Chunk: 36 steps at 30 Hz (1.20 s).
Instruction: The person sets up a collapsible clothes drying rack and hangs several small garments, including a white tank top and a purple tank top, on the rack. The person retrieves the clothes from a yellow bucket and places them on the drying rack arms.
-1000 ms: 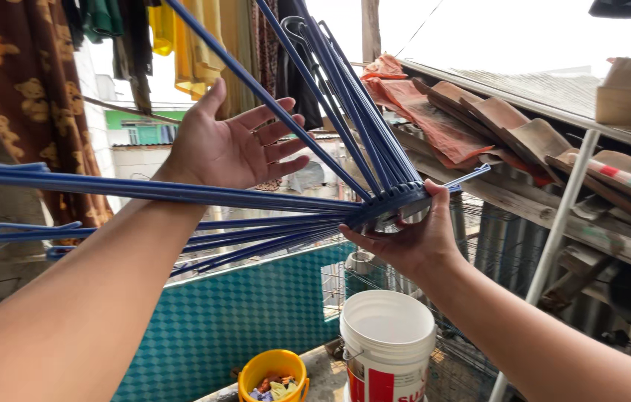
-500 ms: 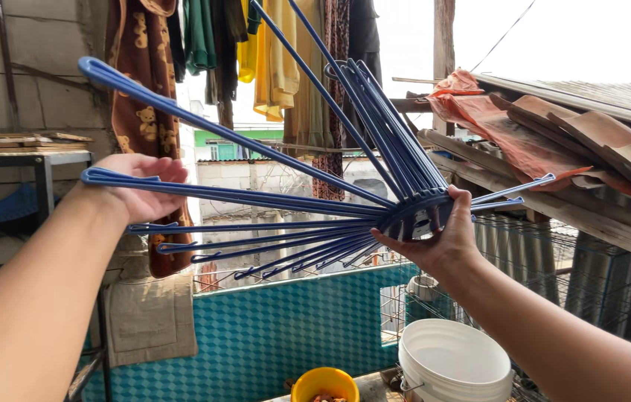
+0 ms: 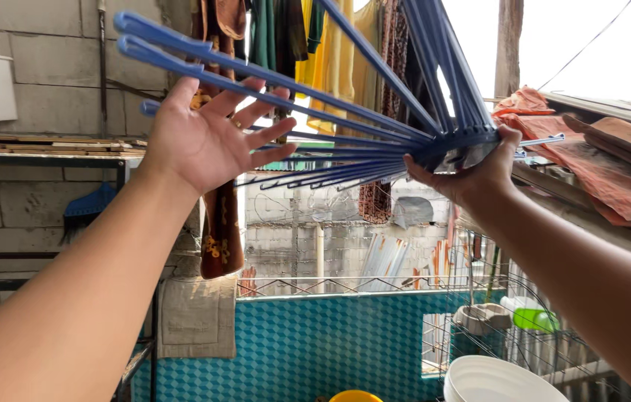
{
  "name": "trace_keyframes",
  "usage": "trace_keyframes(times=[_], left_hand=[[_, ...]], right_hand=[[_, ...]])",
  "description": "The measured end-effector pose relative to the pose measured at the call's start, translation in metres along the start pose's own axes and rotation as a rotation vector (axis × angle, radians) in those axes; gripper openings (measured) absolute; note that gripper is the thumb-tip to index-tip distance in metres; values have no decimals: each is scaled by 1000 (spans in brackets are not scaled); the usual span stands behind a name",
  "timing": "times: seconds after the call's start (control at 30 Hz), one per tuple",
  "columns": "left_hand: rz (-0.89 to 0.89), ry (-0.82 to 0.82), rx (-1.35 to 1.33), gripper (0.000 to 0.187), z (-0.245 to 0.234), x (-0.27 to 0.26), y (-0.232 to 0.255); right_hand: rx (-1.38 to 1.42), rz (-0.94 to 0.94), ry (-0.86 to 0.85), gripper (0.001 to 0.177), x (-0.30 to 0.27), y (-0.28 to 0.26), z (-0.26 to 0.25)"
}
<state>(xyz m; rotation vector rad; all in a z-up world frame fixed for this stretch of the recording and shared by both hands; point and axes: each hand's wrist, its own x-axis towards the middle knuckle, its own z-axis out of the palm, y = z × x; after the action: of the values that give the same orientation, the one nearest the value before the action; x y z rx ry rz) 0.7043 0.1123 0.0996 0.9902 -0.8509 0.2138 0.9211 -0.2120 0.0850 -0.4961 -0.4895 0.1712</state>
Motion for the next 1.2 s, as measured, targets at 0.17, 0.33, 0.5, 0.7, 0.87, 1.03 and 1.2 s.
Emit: trace_keyframes(times=[0.17,0.33,0.5,0.7,0.87,1.03,1.2], left_hand=[[134,-131,46,43,2,45,23],[279,-123,354,28,0,101,46],[314,-141,493,35,-9,156,59],[349,-136,558,36,-20,187,56],[313,-192,625,38,-21,194,40],[310,-162,615,40,-17,198,25],[311,-262,510,46,-11,211,12]], right_hand=[[118,16,118,90,48,-9,36],[113,45,147,97,90,-5,60],[153,108,148,100,124,7,68],[252,198,297,103,149,17,70],[305,136,414,102,152,26,49],[233,123,363,112,156,16,34],[252,83,364,114,162,-6,20]])
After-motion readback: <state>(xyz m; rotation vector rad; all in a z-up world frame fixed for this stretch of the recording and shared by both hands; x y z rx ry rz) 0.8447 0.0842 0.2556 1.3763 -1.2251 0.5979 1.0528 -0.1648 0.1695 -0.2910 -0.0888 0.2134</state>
